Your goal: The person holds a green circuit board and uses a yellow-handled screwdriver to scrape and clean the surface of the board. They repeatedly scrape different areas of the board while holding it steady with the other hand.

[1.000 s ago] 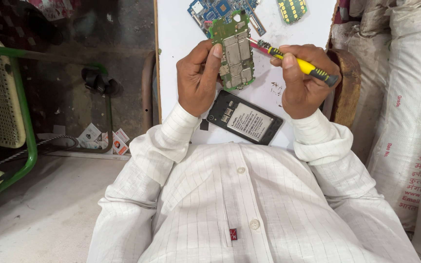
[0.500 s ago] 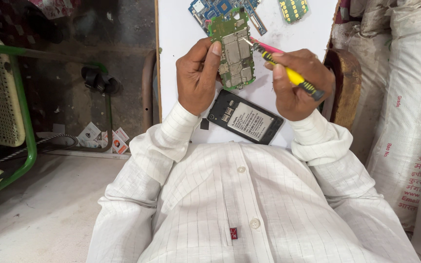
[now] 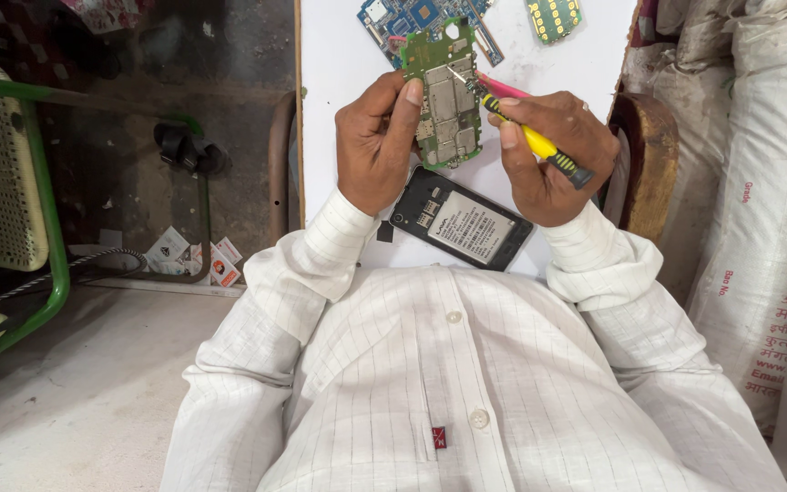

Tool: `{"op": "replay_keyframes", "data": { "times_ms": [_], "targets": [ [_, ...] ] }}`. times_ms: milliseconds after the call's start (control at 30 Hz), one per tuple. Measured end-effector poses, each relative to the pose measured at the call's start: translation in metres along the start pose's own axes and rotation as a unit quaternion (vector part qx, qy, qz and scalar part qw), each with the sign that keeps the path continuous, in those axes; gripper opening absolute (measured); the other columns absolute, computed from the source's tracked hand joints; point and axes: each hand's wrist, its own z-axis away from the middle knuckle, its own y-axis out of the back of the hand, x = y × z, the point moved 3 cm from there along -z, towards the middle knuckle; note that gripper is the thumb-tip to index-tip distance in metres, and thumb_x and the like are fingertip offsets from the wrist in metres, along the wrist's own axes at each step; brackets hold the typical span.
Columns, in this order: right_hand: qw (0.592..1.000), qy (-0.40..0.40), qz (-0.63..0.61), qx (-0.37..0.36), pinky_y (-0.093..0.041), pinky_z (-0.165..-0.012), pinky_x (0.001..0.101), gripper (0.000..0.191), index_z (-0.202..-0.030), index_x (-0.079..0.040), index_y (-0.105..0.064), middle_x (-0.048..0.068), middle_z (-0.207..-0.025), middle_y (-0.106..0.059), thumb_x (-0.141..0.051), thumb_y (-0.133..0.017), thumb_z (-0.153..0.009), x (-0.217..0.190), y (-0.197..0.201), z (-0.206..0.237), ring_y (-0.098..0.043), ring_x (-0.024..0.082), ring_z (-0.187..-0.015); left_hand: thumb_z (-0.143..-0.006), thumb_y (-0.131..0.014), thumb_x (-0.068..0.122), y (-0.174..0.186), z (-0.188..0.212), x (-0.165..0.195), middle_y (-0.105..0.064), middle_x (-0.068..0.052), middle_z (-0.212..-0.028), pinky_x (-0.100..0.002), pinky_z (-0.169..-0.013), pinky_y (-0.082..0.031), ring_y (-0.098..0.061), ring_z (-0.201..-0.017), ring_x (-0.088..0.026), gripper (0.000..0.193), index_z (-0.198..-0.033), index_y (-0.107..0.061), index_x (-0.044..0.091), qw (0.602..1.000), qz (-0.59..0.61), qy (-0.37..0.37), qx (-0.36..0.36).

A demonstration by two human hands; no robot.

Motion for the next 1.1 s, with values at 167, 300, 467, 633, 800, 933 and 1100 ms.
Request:
{"op": "replay_keyframes", "data": {
  "times_ms": [167,300,467,633,800,933,1100],
  "targets": [
    [1.0,-0.011,-0.005,-0.002,-0.058,-0.081,0.0282,0.013,-0.121,-0.001,-0.069,0.015,-0.107,-0.076,0.001,-0.067,-0.108,0.001,0.0001,-0.001,-0.077,0.021,-0.092,-0.114,-0.056,0.027,0.0003,-0.0007,0.0009,-0.062,0.002,-0.077,-0.021,-0.056,-0.043,-0.051,-0.065,-0.002,0.031,-0.12,-0.07,0.0,1.0,-0.001,-0.001,0.001],
    [1.0,0.0,0.021,-0.004,-0.056,-0.081,0.0301,0.014,-0.119,-0.002,-0.07,0.013,-0.104,-0.077,0.001,-0.068,-0.106,-0.0005,0.0009,-0.0014,-0.076,0.021,-0.091,-0.115,-0.056,0.028,0.0008,-0.0007,0.0,-0.064,0.002,-0.081,-0.022,-0.057,-0.043,-0.051,-0.067,-0.003,0.032,-0.123,-0.07,0.0,1.0,0.015,-0.001,0.008],
    [0.999,0.012,0.036,-0.002,-0.055,-0.077,0.0309,0.014,-0.117,-0.002,-0.07,0.012,-0.099,-0.076,0.0,-0.07,-0.103,-0.0021,0.0002,-0.0014,-0.072,0.021,-0.088,-0.114,-0.054,0.029,0.0005,-0.0013,-0.0017,-0.069,0.0,-0.084,-0.021,-0.056,-0.05,-0.058,-0.068,-0.002,0.033,-0.123,-0.069,0.001,0.999,0.027,0.014,0.01],
    [0.999,0.026,0.042,-0.003,-0.055,-0.074,0.0311,0.014,-0.114,-0.001,-0.071,0.014,-0.097,-0.075,0.001,-0.071,-0.1,-0.0019,-0.0027,-0.0014,-0.069,0.022,-0.085,-0.114,-0.053,0.029,0.0012,-0.0018,-0.0024,-0.069,-0.001,-0.086,-0.021,-0.056,-0.054,-0.062,-0.069,-0.003,0.033,-0.123,-0.069,0.001,0.999,0.029,0.013,0.018],
    [0.999,0.036,0.035,-0.003,-0.057,-0.077,0.0316,0.014,-0.113,-0.002,-0.072,0.012,-0.097,-0.074,0.001,-0.072,-0.1,-0.0024,-0.0042,-0.0017,-0.072,0.023,-0.09,-0.115,-0.054,0.028,0.0036,-0.0023,-0.0041,-0.066,0.001,-0.084,-0.02,-0.057,-0.05,-0.058,-0.068,-0.003,0.031,-0.118,-0.07,0.002,0.999,0.031,0.013,0.031],
    [0.999,0.036,0.04,-0.011,-0.056,-0.077,0.0312,0.014,-0.112,-0.001,-0.073,0.012,-0.095,-0.074,0.002,-0.072,-0.098,-0.0042,-0.0048,-0.0024,-0.072,0.023,-0.088,-0.115,-0.054,0.028,0.0059,-0.0018,-0.0058,-0.064,0.003,-0.083,-0.02,-0.057,-0.049,-0.056,-0.068,-0.002,0.03,-0.117,-0.07,0.002,0.996,0.066,0.024,0.047],
    [0.999,0.036,0.033,-0.02,-0.056,-0.077,0.0313,0.015,-0.112,0.0,-0.073,0.012,-0.094,-0.074,0.003,-0.072,-0.098,-0.0072,-0.0041,-0.0041,-0.071,0.023,-0.087,-0.116,-0.056,0.029,0.0066,-0.0035,-0.007,-0.062,0.003,-0.075,-0.02,-0.057,-0.046,-0.053,-0.062,-0.001,0.031,-0.115,-0.071,0.002,0.992,0.107,0.037,0.06]
  ]
}}
